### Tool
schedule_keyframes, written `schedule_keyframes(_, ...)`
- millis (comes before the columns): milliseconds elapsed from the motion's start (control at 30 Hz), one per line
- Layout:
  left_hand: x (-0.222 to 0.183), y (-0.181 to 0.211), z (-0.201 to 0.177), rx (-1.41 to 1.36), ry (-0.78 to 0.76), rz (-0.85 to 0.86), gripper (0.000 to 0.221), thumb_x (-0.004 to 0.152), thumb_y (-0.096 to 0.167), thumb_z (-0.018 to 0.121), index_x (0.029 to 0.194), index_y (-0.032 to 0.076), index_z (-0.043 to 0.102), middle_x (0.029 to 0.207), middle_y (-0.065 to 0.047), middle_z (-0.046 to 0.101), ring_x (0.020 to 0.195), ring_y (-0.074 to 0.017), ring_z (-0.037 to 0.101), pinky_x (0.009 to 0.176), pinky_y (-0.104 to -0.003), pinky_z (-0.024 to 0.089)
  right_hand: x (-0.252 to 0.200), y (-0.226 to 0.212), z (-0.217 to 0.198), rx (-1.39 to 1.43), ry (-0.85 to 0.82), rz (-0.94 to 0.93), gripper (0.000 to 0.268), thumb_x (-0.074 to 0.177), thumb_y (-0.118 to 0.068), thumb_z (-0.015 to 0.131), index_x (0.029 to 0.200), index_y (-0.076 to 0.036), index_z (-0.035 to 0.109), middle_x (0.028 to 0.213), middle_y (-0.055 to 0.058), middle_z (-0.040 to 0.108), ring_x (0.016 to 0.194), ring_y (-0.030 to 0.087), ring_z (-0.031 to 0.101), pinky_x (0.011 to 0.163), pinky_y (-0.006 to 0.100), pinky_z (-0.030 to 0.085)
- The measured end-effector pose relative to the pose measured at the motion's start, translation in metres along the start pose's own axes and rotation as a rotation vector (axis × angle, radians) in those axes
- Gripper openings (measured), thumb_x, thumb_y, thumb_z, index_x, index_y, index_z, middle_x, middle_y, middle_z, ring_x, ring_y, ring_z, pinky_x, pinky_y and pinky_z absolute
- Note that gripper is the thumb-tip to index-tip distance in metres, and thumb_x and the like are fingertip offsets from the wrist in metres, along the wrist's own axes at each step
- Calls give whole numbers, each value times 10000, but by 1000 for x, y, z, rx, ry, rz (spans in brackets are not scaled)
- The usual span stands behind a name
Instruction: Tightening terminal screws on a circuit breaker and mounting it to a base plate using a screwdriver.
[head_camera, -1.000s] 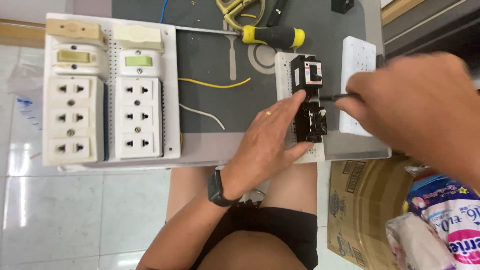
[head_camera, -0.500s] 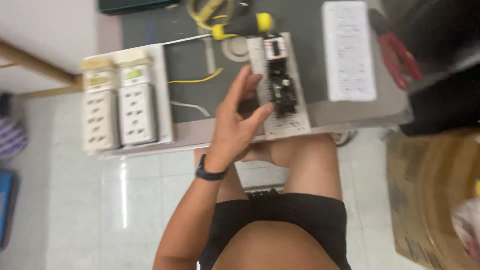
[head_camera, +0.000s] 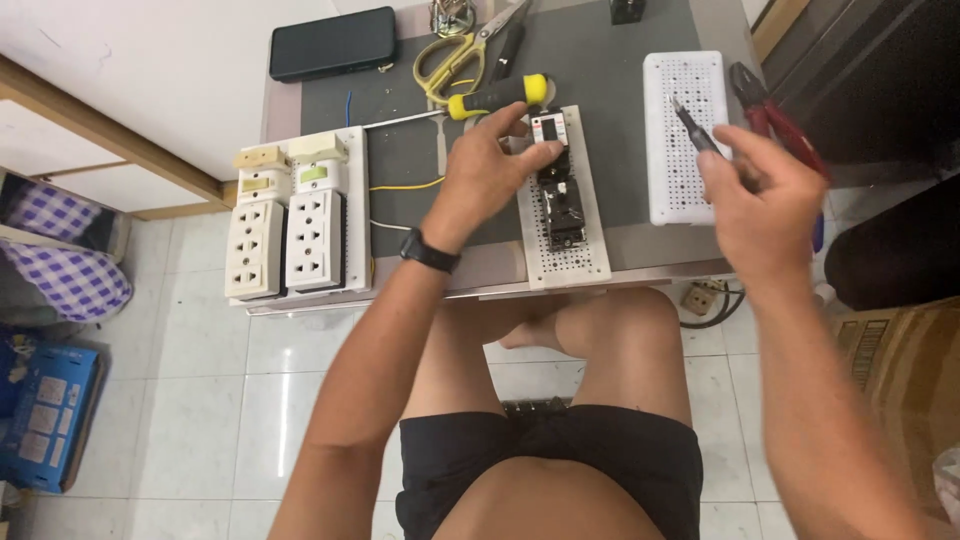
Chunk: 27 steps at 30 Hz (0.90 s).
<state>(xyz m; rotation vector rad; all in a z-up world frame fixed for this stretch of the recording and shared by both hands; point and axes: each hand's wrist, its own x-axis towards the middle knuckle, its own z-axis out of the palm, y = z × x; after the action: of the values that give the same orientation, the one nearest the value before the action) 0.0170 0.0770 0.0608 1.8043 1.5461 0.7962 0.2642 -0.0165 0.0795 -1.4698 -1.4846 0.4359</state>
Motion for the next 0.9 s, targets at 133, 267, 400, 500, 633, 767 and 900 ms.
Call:
schedule_keyframes(133,7,13,-9,78,-72,29,686,758,558,654,1294,133,602,873,6,725,838,-144,689,762,-317,499,9,28,18,155,151,124,253,985,-67,624,1218,10,686,770,58,623,632,95,545,519,230,461)
schedule_keyframes(267,9,28,-24,136,-147,4,691,727,616,655,1246,159,638,823,35,682,765,-102,640,769,-281,493,7,35,15,280,164,129,233,1000,-67,608,1194,29,694,733,41,582,602,78,501,516,222,413)
schedule_keyframes(400,23,38,-25,156,-172,-72,640,712,641,640,1146,175,698,766,44,638,700,-86,580,696,-259,456,7,34,10,270,143,130,242,1003,-80,603,1197,33,693,767,52,612,639,95,529,540,230,446)
schedule_keyframes(500,24,50,-28,122,-222,-16,303,853,423,708,726,192,558,559,75,499,523,-48,372,521,-242,314,7,40,10,279,149,106,247,998,-80,617,1199,44,689,712,49,583,610,98,520,548,238,454)
schedule_keyframes(633,13,69,-38,120,-356,-184,484,781,492,589,1154,184,593,941,-4,644,787,-100,608,529,-269,523,6,42,8,300,141,81,230,1005,-74,613,1186,43,692,729,51,596,620,102,522,551,239,457)
schedule_keyframes(767,17,29,-32,59,-331,180,710,838,370,724,1425,95,436,1489,-66,446,1079,-107,584,887,-237,484,5,34,2,278,133,115,249,999,-119,612,1189,21,693,795,55,644,672,114,556,584,248,492)
schedule_keyframes(900,4,20,-25,99,-270,294,574,813,136,802,1343,149,583,1357,-235,524,1015,-446,650,797,-482,589,5,47,5,350,140,-67,205,1035,-42,637,1178,103,657,677,109,613,583,141,580,604,270,469)
